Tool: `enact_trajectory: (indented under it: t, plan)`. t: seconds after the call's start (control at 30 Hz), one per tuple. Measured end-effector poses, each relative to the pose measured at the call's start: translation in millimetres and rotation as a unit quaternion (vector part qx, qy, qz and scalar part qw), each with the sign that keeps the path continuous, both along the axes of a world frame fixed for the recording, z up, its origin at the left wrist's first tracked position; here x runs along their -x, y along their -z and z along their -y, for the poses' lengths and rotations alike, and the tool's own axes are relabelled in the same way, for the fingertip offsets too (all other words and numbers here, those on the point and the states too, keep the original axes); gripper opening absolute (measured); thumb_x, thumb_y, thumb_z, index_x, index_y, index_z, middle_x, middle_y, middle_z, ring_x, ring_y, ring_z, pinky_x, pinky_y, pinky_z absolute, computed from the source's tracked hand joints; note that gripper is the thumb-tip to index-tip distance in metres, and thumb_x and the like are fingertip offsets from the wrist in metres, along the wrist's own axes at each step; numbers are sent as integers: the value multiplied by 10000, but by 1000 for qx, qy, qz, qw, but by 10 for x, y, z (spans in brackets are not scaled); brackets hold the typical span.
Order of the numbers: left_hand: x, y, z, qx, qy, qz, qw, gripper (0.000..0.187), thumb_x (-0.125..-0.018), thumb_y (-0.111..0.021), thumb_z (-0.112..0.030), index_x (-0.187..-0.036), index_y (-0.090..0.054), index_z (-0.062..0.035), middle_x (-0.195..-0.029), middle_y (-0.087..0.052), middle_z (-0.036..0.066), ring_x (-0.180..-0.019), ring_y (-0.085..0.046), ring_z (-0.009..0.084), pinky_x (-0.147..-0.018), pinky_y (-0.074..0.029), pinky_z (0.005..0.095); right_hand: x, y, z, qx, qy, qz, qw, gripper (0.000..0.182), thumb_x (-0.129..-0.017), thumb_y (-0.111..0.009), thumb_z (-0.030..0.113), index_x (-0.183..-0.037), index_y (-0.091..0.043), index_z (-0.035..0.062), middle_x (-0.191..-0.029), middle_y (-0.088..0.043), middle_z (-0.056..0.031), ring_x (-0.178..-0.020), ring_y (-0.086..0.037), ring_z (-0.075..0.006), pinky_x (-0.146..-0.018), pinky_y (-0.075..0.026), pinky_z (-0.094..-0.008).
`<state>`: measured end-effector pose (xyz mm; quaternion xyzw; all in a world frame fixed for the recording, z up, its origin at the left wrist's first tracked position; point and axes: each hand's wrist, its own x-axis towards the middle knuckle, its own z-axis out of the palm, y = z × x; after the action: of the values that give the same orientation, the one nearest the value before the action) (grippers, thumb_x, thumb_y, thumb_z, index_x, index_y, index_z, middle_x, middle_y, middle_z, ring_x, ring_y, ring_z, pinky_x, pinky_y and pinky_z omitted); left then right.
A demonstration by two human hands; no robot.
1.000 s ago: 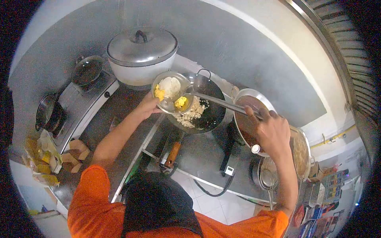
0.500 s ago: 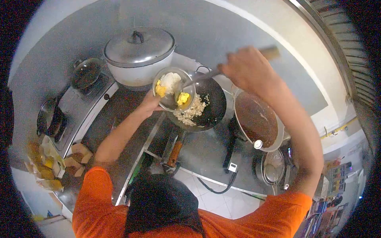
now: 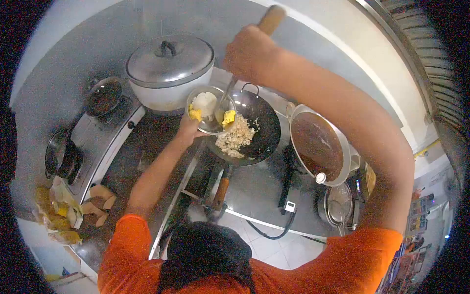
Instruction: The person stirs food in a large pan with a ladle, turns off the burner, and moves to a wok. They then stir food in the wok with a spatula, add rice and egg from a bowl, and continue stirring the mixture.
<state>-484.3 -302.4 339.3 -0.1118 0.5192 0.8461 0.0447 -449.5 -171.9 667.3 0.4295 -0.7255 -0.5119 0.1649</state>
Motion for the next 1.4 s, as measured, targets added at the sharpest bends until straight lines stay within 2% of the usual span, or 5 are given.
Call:
enact_trajectory:
  t: [0.47, 1.0, 1.07, 1.17, 1.4]
  plan:
    - [-733, -116, 778, -39, -45, -60, 996, 525, -908, -461, -91, -1400, -278, -88, -1339, -421, 153, -1175, -505, 306, -870, -538, 475, -521, 178, -1907, 162, 205, -60, 963, 130, -824, -572, 156, -917, -662, 152, -698, -627, -96, -663, -661, -263, -546, -506, -374]
    - [-3464, 2240, 1472, -60, -246, 91, 963, 534, -898, -517, -112, -1389, -311, -154, -1339, -433, 119, -1156, -521, 291, -904, -493, 470, 69, 1059, -2591, 118, 430, 269, 854, 280, -891, -507, 215, -887, -636, -33, -812, -647, -238, -736, -649, -371, -650, -497, -468]
    - [-3419, 2358, 1421, -102, -286, 123, 945, 577, -901, -546, -139, -1407, -270, -160, -1373, -395, 128, -1184, -496, 297, -906, -486, 485, 78, 897, -2299, 234, 626, 219, 711, 324, -893, -492, 243, -839, -637, -42, -818, -656, -223, -648, -652, -344, -570, -496, -461]
    - [-3337, 2587, 1346, -97, -319, 147, 931, 546, -899, -575, -189, -1364, -291, -149, -1357, -394, 124, -1198, -473, 300, -909, -476, 496, 375, 1002, -2356, 57, 610, 284, 737, 324, -887, -507, 264, -910, -637, -32, -785, -658, -202, -562, -628, -316, -482, -480, -436]
    - [-3188, 1971, 922, -149, -441, 312, 828, 500, -842, -646, -343, -1204, -381, -121, -1162, -456, 108, -1037, -516, 267, -869, -492, 459, 355, 1091, -2381, 169, 427, 397, 795, 321, -894, -482, 259, -1085, -619, 40, -889, -654, -194, -819, -626, -304, -724, -477, -410]
